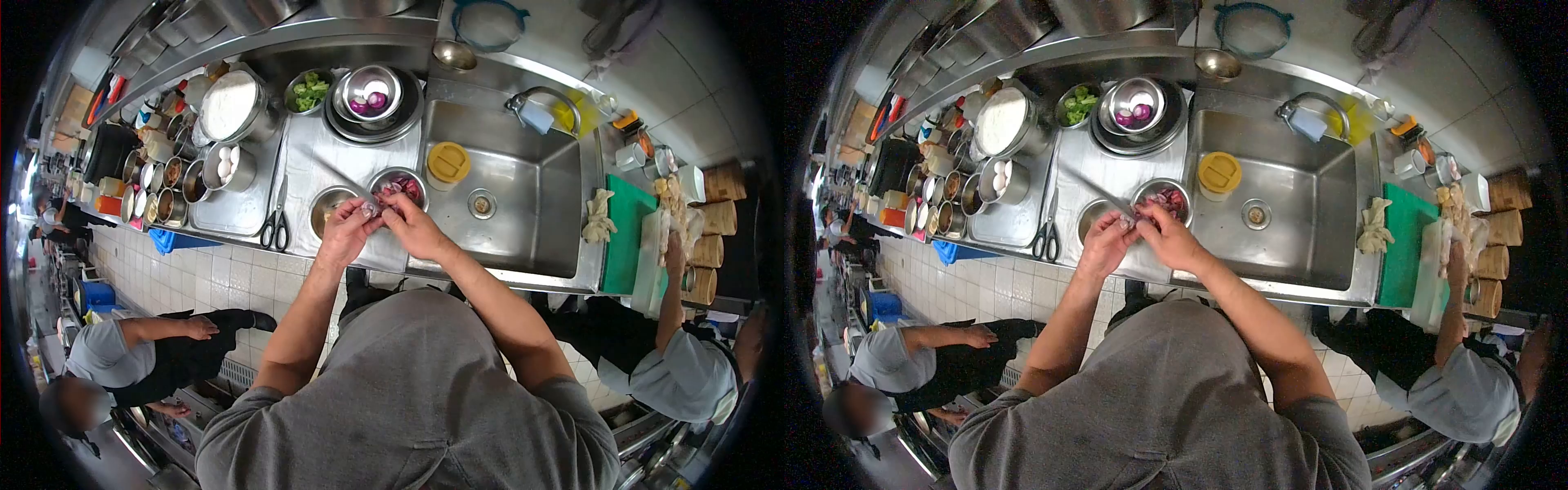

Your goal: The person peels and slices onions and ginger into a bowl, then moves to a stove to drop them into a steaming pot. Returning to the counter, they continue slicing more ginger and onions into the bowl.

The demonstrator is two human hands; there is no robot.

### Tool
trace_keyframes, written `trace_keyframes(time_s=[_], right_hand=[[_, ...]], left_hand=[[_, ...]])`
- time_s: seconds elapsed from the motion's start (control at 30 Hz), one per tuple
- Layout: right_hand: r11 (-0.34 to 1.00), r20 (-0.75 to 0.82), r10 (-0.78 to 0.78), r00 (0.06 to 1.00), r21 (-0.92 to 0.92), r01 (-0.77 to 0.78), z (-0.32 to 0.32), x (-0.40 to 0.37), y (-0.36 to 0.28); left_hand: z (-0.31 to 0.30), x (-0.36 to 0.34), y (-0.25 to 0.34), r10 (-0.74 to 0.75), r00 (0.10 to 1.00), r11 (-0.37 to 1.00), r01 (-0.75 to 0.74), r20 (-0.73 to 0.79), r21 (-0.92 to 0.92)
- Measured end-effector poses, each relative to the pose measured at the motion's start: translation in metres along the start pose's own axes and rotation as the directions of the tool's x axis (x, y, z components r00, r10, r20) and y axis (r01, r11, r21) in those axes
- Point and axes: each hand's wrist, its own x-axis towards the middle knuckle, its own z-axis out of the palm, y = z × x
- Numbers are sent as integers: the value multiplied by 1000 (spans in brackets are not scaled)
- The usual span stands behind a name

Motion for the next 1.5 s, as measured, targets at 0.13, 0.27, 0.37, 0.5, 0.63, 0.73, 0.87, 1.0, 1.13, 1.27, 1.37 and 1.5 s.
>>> trace_keyframes(time_s=[0.13, 0.27, 0.37, 0.5, 0.63, 0.73, 0.87, 1.0, 1.13, 1.27, 1.37, 1.5], right_hand=[[350, 460, 548, 699, 633, -691, -29, 2, -27], [534, 340, 658, 672, 417, -735, -30, 6, -13], [563, 403, 672, 622, 268, -782, -35, 6, 4], [753, 305, 601, 739, 95, -651, -28, 7, -16], [966, 176, 208, 962, -189, -174, -17, -4, -15], [895, 265, 401, 877, -316, -314, -23, 3, -49], [915, 164, 359, 919, -256, -312, -15, 0, -18], [812, 89, 557, 825, 149, -564, -23, 4, 10], [814, 148, 571, 808, 24, -580, -34, 8, 20], [763, 110, 645, 756, -33, -646, -33, 6, 15], [820, 194, 536, 822, 113, -561, -29, 2, 18], [749, 278, 634, 722, 11, -662, -37, 13, 0]], left_hand=[[7, -2, 4, -85, 996, 994, 84, -18, -64], [3, -3, 2, -91, 993, 990, 82, -76, -111], [-21, -2, -8, -61, 994, 985, 45, -92, -169], [-9, -5, -7, 26, 983, 998, -36, -181, -52], [4, -3, -8, 108, 982, 991, -95, -157, 90], [-3, 0, -13, 105, 981, 990, -88, -165, 108], [-3, 2, -15, 124, 984, 987, -109, -124, 119], [3, 1, -16, 128, 980, 974, -95, -151, 207], [12, -2, -3, 48, 970, 996, -27, -237, 88], [-4, 0, -2, 44, 992, 999, -47, -119, -18], [7, -2, 7, -21, 986, 998, 10, -165, -69], [13, -3, 14, -96, 972, 986, 63, -214, -154]])
